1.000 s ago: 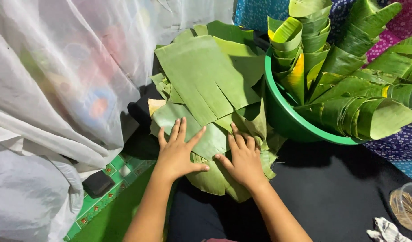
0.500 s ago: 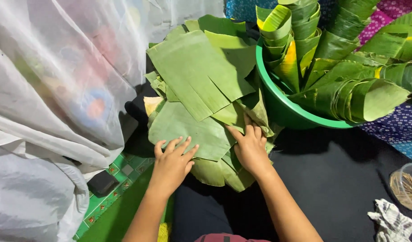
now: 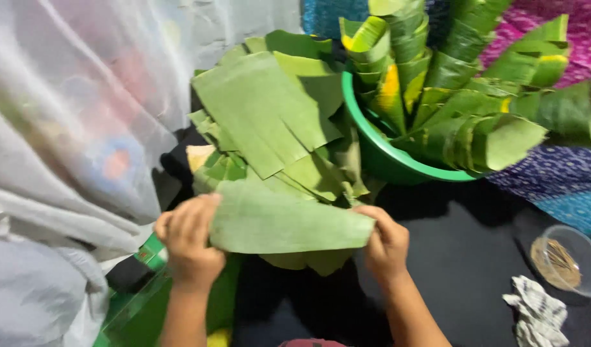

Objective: Wiping banana leaves with a cloth and folding them into cones, then securing them with small wooden pins.

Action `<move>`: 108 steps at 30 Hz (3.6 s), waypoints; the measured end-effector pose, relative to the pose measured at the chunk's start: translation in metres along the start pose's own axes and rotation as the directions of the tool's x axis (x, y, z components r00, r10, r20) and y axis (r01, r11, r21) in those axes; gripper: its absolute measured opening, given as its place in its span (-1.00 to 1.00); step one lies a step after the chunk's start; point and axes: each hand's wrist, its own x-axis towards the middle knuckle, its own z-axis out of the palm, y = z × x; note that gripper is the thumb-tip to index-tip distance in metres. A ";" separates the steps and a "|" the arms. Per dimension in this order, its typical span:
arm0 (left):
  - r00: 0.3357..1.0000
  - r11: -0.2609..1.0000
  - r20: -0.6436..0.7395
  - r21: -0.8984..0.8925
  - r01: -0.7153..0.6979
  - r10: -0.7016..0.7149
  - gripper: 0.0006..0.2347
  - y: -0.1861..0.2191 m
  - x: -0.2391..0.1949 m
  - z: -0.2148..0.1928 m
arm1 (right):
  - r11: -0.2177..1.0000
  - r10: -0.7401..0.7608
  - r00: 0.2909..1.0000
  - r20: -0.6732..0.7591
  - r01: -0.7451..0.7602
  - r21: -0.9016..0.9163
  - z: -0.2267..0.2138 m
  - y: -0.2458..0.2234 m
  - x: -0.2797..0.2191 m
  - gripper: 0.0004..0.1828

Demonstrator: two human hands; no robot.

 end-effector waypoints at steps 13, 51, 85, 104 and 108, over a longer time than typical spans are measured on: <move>0.760 0.505 0.639 -0.698 0.507 0.121 -0.47 0.167 -0.007 0.118 | 0.728 0.667 0.652 -0.361 -0.673 0.129 -0.180 0.090 -0.127 -0.81; 0.681 0.933 0.676 -0.360 -0.028 0.281 -0.36 0.284 -0.055 0.201 | 0.728 0.570 0.737 -0.362 -0.658 -0.194 -0.126 0.118 -0.150 -0.61; 0.692 0.886 0.580 -0.421 -0.196 0.429 -0.62 0.282 -0.059 0.207 | 0.658 0.441 0.858 -0.264 -0.509 -0.555 -0.140 0.105 -0.178 -0.35; 0.545 0.754 0.529 -0.537 -0.378 0.651 -0.78 0.281 -0.067 0.205 | 0.823 0.386 0.901 -0.198 -0.433 -0.367 -0.105 0.052 -0.168 -0.48; 0.627 0.766 0.468 -0.526 -0.369 0.623 -0.77 0.281 -0.068 0.202 | 0.814 0.396 0.902 -0.170 -0.431 -0.389 -0.110 0.064 -0.183 -0.29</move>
